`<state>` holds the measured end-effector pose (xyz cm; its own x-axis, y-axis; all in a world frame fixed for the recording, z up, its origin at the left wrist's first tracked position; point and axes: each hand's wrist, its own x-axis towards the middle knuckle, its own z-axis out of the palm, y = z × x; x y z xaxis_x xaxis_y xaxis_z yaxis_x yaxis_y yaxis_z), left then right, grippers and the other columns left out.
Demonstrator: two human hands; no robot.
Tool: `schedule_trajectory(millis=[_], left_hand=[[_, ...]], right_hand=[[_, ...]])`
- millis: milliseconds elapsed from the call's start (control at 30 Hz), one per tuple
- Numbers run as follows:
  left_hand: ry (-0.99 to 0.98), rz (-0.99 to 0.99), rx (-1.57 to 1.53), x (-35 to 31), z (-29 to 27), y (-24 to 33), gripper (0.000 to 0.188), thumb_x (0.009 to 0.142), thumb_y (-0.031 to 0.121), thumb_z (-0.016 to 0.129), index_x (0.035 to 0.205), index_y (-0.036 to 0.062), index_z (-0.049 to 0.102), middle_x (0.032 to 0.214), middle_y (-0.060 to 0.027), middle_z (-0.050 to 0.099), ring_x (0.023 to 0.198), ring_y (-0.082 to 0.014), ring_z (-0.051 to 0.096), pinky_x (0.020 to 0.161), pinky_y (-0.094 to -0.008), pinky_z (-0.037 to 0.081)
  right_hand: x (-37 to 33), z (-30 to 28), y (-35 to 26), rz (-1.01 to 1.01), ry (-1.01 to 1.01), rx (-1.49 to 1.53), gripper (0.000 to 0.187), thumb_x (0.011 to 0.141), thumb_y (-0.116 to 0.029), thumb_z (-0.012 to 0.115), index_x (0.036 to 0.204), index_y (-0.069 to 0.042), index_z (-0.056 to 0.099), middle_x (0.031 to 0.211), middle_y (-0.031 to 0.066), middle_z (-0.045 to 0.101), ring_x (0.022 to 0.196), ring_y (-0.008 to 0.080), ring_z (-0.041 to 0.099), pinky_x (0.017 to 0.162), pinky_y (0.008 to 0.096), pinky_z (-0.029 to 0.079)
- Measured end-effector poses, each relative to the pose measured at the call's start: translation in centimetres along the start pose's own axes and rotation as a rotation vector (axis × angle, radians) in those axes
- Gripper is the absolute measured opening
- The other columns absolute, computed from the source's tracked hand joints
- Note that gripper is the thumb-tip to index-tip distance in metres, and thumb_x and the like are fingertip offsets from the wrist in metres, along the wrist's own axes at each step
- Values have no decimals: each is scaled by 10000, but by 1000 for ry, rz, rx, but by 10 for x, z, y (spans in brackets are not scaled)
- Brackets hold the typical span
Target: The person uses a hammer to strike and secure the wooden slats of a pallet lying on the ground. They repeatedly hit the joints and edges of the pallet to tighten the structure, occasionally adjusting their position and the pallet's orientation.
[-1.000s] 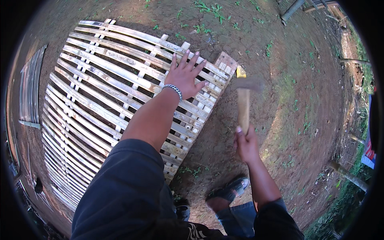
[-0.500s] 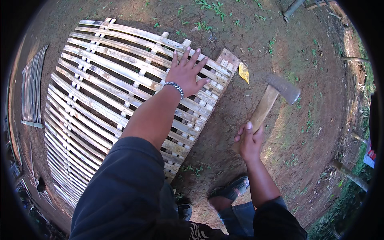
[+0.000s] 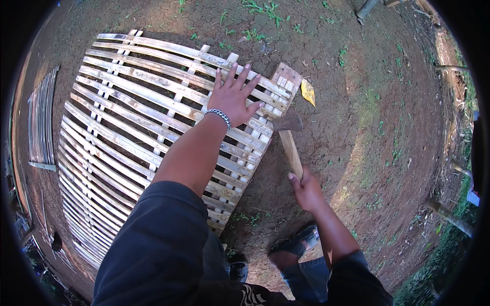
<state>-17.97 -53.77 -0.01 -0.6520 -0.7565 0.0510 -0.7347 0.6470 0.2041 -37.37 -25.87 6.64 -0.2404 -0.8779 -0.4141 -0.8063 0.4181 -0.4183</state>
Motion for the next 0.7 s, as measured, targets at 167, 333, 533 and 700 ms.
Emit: schedule_trajectory(millis=[167, 333, 533, 700], left_hand=[[12, -7, 9, -3, 1, -6, 759, 984, 666, 451, 1622, 279, 316, 1722, -87, 184, 1593, -346, 107, 1266, -610, 40], [5, 0, 3, -3, 3, -1, 762, 984, 665, 451, 1625, 281, 307, 1722, -90, 182, 1594, -349, 103, 1265, -611, 40], [5, 0, 7, -4, 3, -2, 765, 983, 667, 450, 1628, 284, 299, 1722, -92, 182, 1595, -347, 100, 1265, -610, 37], [-11, -8, 15, -5, 1, -4, 763, 986, 666, 445, 1629, 281, 299, 1722, -92, 184, 1595, -348, 100, 1265, -610, 36]], right_hand=[[11, -37, -52, 209, 240, 642, 383, 1054, -332, 578, 1162, 30, 517, 775, 202, 628, 685, 344, 674, 614, 435, 537], [6, -15, -26, 203, -120, 114, 419, 1048, -330, 576, 1248, 33, 514, 877, 290, 680, 842, 486, 693, 730, 530, 531], [-5, -13, -25, 302, -5, 309, 414, 1059, -354, 546, 1288, -10, 522, 969, 299, 688, 909, 512, 680, 780, 538, 524], [10, -20, -53, 123, 148, 436, 390, 1064, -317, 552, 1308, -15, 513, 953, 244, 689, 873, 396, 716, 754, 482, 540]])
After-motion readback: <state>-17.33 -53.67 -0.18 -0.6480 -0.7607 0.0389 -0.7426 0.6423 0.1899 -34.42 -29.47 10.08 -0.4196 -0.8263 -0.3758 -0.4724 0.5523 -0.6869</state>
